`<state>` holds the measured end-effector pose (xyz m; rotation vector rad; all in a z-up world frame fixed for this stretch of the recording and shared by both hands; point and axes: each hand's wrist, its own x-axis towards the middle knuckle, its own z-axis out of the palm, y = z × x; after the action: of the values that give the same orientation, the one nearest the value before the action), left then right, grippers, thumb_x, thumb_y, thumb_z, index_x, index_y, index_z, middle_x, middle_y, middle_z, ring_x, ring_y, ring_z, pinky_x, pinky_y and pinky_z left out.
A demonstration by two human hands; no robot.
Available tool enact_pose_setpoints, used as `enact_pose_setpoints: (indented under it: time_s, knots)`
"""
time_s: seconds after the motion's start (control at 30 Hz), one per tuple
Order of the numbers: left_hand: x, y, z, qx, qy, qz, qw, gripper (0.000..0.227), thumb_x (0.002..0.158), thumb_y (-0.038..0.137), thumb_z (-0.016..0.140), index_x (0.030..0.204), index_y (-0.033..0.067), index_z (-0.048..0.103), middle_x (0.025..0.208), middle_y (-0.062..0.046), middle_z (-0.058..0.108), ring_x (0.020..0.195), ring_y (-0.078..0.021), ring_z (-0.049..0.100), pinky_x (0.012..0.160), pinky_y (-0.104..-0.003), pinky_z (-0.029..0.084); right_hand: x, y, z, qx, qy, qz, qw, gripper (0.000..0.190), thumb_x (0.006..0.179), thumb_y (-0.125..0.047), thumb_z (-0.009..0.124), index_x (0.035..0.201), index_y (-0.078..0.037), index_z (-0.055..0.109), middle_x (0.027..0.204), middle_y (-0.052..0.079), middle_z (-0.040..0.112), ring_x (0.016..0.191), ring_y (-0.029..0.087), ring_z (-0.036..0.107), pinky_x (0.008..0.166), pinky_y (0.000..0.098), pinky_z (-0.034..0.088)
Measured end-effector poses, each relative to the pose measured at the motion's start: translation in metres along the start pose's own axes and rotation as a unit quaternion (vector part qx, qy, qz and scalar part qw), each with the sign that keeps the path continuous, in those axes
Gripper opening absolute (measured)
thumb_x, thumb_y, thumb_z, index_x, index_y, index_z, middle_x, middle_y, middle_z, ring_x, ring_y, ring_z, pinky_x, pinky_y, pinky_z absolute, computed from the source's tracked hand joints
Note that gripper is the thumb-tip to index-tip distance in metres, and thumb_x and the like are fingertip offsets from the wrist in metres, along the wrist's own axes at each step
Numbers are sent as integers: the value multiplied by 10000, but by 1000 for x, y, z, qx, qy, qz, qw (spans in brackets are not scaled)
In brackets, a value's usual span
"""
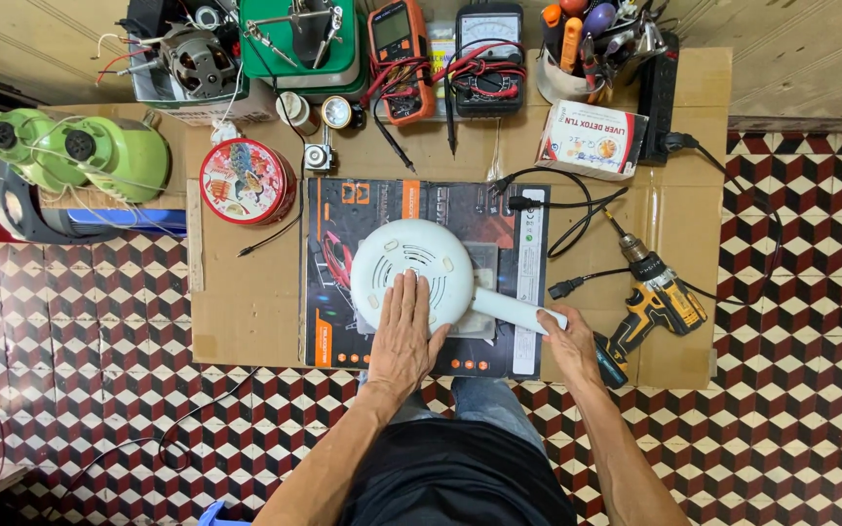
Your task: Disassembling and repairing an electric frying pan by inspecting internal wiring and components.
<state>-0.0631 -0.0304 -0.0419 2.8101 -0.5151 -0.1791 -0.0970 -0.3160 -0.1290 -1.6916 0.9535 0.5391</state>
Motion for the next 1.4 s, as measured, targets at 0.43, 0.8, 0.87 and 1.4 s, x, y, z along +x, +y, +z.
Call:
enact_pose_setpoints:
  time_s: [0.43, 0.8, 0.87, 1.4]
  knots:
    - [0, -1, 5, 1, -11, -5, 1000, 828, 984, 448, 556, 1530, -105, 271, 1611, -301, 246, 1524, -402, 202, 1255, -472, 165, -2, -5, 2, 17, -2, 5, 1000, 623, 899, -366, 689, 1384, 3, 563, 1221, 218, 639, 1094, 262, 663, 939, 307, 551]
    - [0, -2, 4, -10, 2, 0, 1000, 822, 985, 431, 561, 1533, -109, 272, 1611, -307, 251, 1525, -407, 201, 1257, -477, 162, 0, 0, 1, 63, 3, -24, 998, 586, 909, -312, 715, 1352, 36, 552, 1235, 198, 643, 1117, 255, 661, 938, 308, 556]
    - [2, -6, -3, -22, 17, 2, 1000, 770, 982, 387, 588, 1516, -98, 318, 1586, -299, 306, 1506, -410, 254, 1243, -480, 207, -3, -3, 0, 140, -17, 19, 990, 553, 899, -279, 727, 1326, 25, 548, 1207, 184, 645, 1072, 250, 682, 918, 309, 581]
    - [19, -44, -39, -268, 238, -194, 913, 141, 940, 104, 754, 1074, 65, 733, 1007, -98, 674, 966, -248, 635, 855, -349, 526, -118, -97, -5, 195, 50, -115, 973, 401, 904, -194, 749, 1181, 69, 625, 963, 197, 730, 720, 173, 718, 617, 262, 598]
